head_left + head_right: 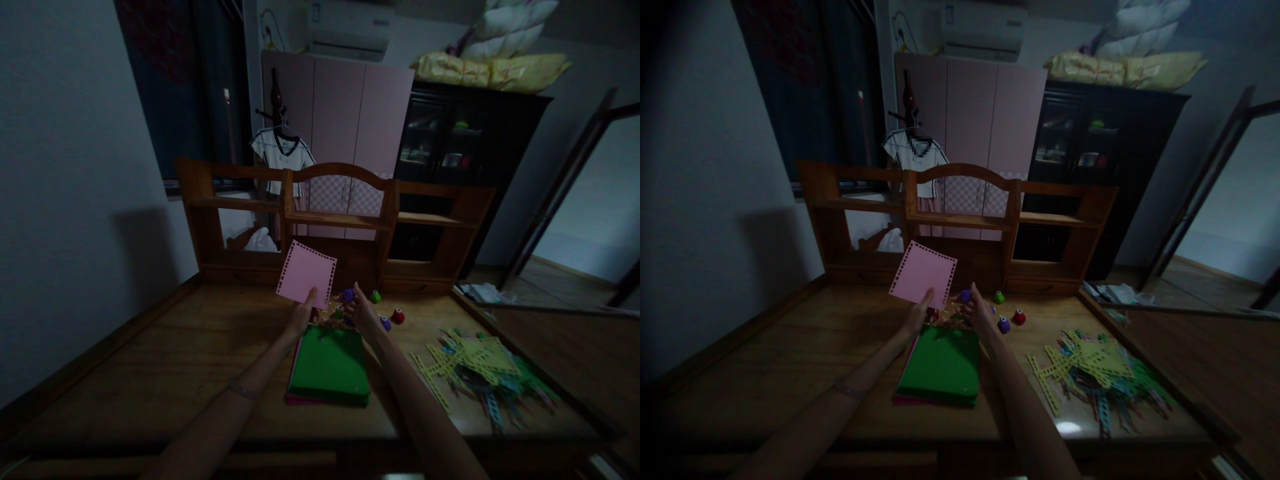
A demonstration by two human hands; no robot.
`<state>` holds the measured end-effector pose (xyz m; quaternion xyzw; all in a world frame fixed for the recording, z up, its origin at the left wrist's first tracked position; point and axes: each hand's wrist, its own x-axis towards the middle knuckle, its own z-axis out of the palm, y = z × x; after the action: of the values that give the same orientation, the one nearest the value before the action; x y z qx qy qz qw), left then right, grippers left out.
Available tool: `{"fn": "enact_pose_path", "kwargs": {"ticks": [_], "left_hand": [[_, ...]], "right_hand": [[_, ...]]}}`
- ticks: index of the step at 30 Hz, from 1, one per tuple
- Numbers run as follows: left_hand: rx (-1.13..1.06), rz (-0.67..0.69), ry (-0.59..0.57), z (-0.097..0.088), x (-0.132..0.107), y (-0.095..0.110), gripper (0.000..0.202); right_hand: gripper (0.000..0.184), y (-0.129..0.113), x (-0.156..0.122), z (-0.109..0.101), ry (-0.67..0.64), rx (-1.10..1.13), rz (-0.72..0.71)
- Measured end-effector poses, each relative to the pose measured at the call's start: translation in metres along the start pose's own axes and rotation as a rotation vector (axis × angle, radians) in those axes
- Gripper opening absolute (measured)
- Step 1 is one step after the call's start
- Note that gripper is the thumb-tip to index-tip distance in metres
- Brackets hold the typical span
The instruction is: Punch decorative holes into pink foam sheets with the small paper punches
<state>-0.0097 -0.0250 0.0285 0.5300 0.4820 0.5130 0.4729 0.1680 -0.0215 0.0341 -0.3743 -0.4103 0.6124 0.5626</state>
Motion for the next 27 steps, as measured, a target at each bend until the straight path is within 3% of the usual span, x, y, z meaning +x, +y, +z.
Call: {"fn": "enact_pose_path", "kwargs": {"ticks": [5, 11, 27], "left_hand": [[-0.021, 0.006, 0.009, 0.001, -0.002, 0.003, 0.062], [-0.044, 0.006, 0.04, 0.001, -0.002, 0.003, 0.056], [-0.068, 0.041, 0.047, 0.001, -0.003, 0.004, 0.06]], "right_hand": [[0.037, 0.004, 0.004, 0.0, 0.09, 0.065, 0.019], [0.04, 0.002, -0.004, 0.0, -0.005, 0.004, -0.012], [0.04, 0.006, -0.003, 0.0, 0.017, -0.031, -0.026]]}}
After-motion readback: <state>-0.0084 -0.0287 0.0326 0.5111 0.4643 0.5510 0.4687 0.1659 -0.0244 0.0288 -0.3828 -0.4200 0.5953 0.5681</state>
